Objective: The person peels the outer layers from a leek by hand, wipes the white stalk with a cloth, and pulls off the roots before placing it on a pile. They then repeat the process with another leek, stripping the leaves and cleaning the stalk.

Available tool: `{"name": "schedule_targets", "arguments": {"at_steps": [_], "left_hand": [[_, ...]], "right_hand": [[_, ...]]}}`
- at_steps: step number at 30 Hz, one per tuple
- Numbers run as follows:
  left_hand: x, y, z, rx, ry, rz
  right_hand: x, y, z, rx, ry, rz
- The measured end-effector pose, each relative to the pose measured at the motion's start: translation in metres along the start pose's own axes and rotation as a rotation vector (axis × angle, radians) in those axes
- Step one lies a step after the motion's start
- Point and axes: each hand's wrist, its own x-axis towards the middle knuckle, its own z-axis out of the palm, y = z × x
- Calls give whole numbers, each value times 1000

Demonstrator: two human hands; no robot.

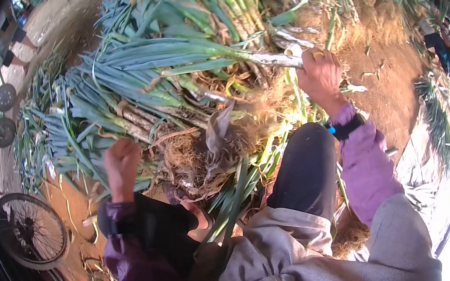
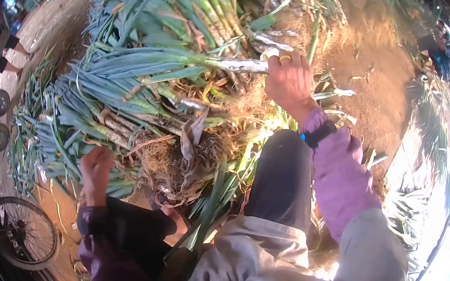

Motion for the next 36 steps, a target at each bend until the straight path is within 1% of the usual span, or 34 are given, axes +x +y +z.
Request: {"name": "schedule_targets", "arguments": {"at_steps": [1, 2, 4, 6, 7, 9, 10, 11, 14, 15, 18, 19, 22, 23, 25, 27, 30, 31, 32, 33, 34, 35, 36], "left_hand": [[-2, 13, 19, 163, 133, 155], [-6, 27, 31, 370, 135, 148], [-11, 54, 50, 497, 203, 435], [-10, 82, 58, 552, 174, 566], [-7, 97, 63, 579, 166, 634], [-4, 123, 74, 583, 201, 675], [-3, 131, 77, 589, 211, 689], [2, 134, 82, 565, 230, 728], [11, 155, 92, 571, 240, 787], [15, 160, 96, 590, 219, 789], [26, 174, 109, 495, 111, 956], [30, 177, 114, 428, 35, 914], [42, 180, 130, 347, -178, 909], [43, 180, 137, 370, -183, 946], [43, 187, 153, 390, -270, 886], [42, 194, 164, 374, -346, 835], [47, 207, 173, 302, -380, 898], [46, 210, 177, 260, -275, 1028], [46, 213, 178, 277, -398, 973], [42, 227, 171, 295, -521, 918], [38, 236, 167, 315, -642, 858], [33, 240, 168, 166, -760, 802], [34, 238, 172, 118, -884, 756]], "right_hand": [[-2, -1, -18, -22, 58, -23], [-4, -2, -37, -44, 115, -47], [-11, 9, -51, -112, 191, -63], [-15, 38, -45, -203, 227, -47], [-18, 52, -43, -250, 213, 8], [-24, 75, -47, -293, 343, 47], [-20, 71, -58, -309, 400, 69], [-24, 66, -77, -282, 418, 63], [-52, 81, -83, -234, 464, 128], [-56, 81, -86, -207, 513, 185], [-72, 79, -114, -143, 527, 268], [-76, 78, -119, -119, 516, 319], [-91, 92, -123, -124, 523, 351], [-95, 94, -125, -112, 547, 363], [-99, 96, -134, -90, 593, 390], [-105, 96, -143, -102, 583, 444], [-113, 99, -152, -129, 591, 469], [-115, 100, -155, -144, 595, 462], [-118, 102, -158, -158, 599, 457], [-120, 107, -159, -107, 665, 429], [-122, 111, -161, -125, 666, 442], [-125, 114, -164, -139, 667, 453], [-127, 116, -165, -153, 669, 464]]}}
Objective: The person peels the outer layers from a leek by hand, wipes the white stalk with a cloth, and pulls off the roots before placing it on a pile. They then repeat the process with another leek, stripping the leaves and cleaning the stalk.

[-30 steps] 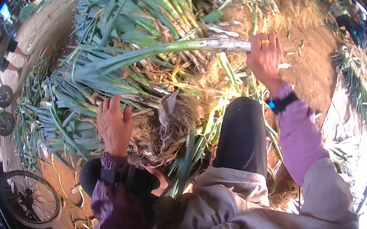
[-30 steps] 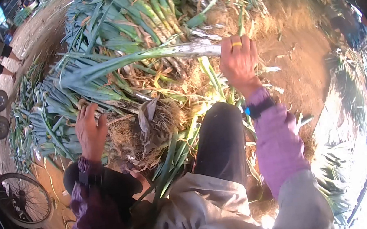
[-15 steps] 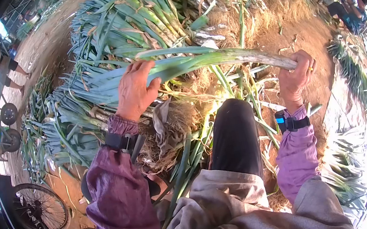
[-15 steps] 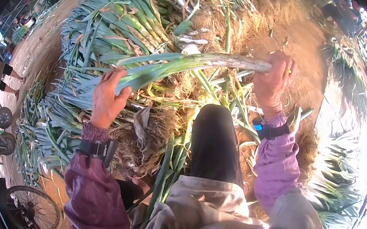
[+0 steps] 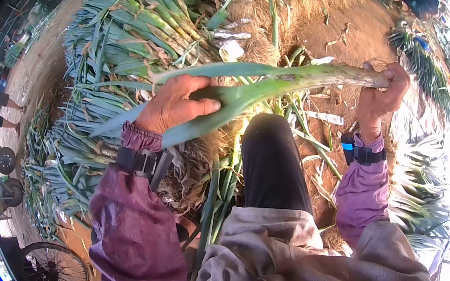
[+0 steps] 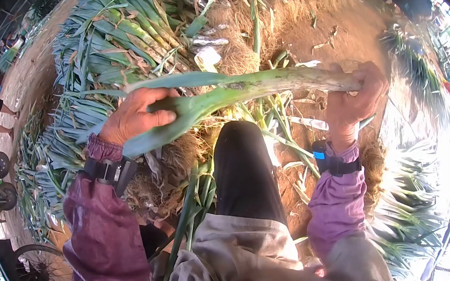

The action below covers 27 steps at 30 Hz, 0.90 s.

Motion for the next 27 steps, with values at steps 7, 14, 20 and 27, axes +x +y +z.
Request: {"name": "schedule_targets", "arguments": {"at_steps": [7, 14, 20, 27], "left_hand": [[13, 21, 0, -225, -101, -125], [13, 83, -46, 286, 248, -154], [-22, 95, -42, 160, 388, -249], [-82, 76, -46, -206, 697, -446]], "right_hand": [[3, 25, 19, -234, -314, -115], [-7, -100, 31, 498, -483, 289], [4, -214, 40, 1582, -789, 908], [-3, -252, 31, 1510, -965, 989]]}}
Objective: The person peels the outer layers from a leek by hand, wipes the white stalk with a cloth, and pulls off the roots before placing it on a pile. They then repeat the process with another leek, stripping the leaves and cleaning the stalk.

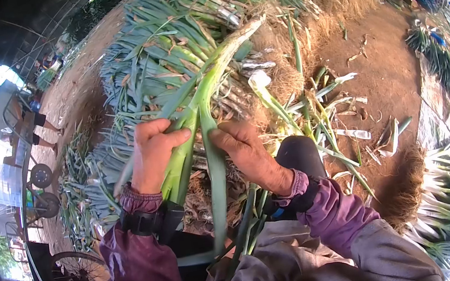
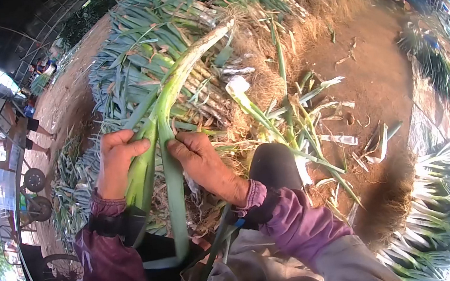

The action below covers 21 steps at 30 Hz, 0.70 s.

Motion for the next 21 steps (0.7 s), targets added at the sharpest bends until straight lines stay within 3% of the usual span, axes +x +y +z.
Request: {"name": "schedule_targets", "arguments": {"at_steps": [2, 5, 6, 9, 10, 11, 12, 15, 18, 20, 21], "left_hand": [[-9, -14, -2, -93, 100, -16], [-14, -27, -21, -84, 183, -101], [-9, -42, -34, -142, 216, -92], [-4, -88, -77, -170, 274, -33], [-4, -100, -94, -199, 329, -59], [-8, -106, -109, -229, 389, -83], [-19, -93, -112, -348, 378, -163], [-39, -91, -124, -288, 340, -240], [-56, -68, -115, 4, 306, -141], [-59, -60, -104, 68, 189, -154], [-58, -54, -99, 36, 108, -189]], "right_hand": [[0, 5, 5, -12, -32, -16], [-20, -21, 14, 124, -91, 226], [-28, -16, 12, 39, -177, 105], [-47, -46, -3, -64, -71, 139], [-45, -41, -14, -41, 93, 100], [-38, -35, -32, -19, 254, 64], [-23, -31, -65, -147, 250, 7], [15, -39, -140, -396, 367, -9], [41, -36, -163, -1787, 416, -151], [45, -36, -130, -1724, 324, -727], [46, -48, -98, -1461, 99, -749]]}}
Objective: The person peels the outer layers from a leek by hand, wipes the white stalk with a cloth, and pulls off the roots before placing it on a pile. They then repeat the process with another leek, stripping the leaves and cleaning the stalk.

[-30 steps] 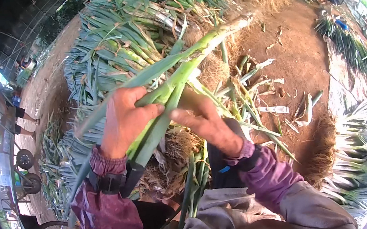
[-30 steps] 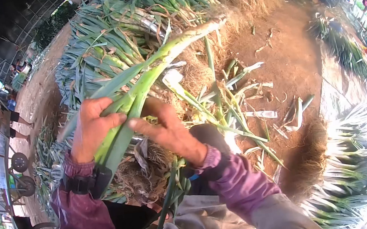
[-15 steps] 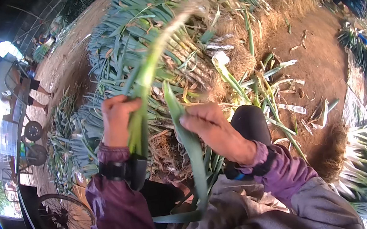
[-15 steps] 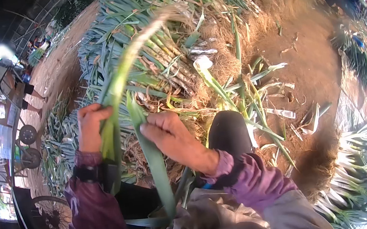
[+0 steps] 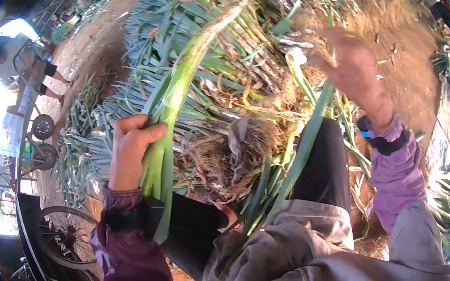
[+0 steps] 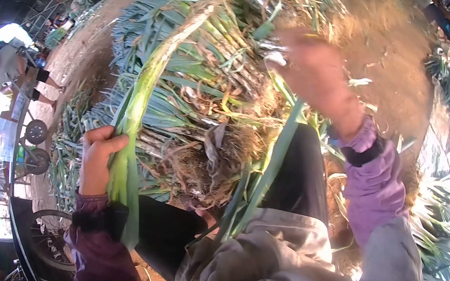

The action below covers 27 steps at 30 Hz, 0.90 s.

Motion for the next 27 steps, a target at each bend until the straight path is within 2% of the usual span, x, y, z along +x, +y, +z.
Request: {"name": "schedule_targets", "arguments": {"at_steps": [1, 2, 6, 9, 12, 19, 22, 27], "left_hand": [[-1, 7, 3, -20, -83, -35], [-1, 13, 5, -36, -164, -68], [-7, 24, 19, 386, -301, 241], [-19, 28, 29, 432, -297, 332], [-24, 28, 32, 471, -291, 407], [-34, 25, 41, 576, -267, 419], [-37, 22, 43, 607, -267, 455], [-39, 16, 48, 628, -254, 492]], "right_hand": [[8, -25, 3, 112, -45, -69], [18, -51, -2, 77, -73, -180], [38, -89, 15, 109, -50, -481], [35, -90, 20, 395, -464, -431], [16, -90, 29, 460, -308, -503], [-10, -99, 36, 389, -200, -514], [-15, -101, 33, 301, -173, -596], [-23, -99, 41, 314, -243, -579]]}}
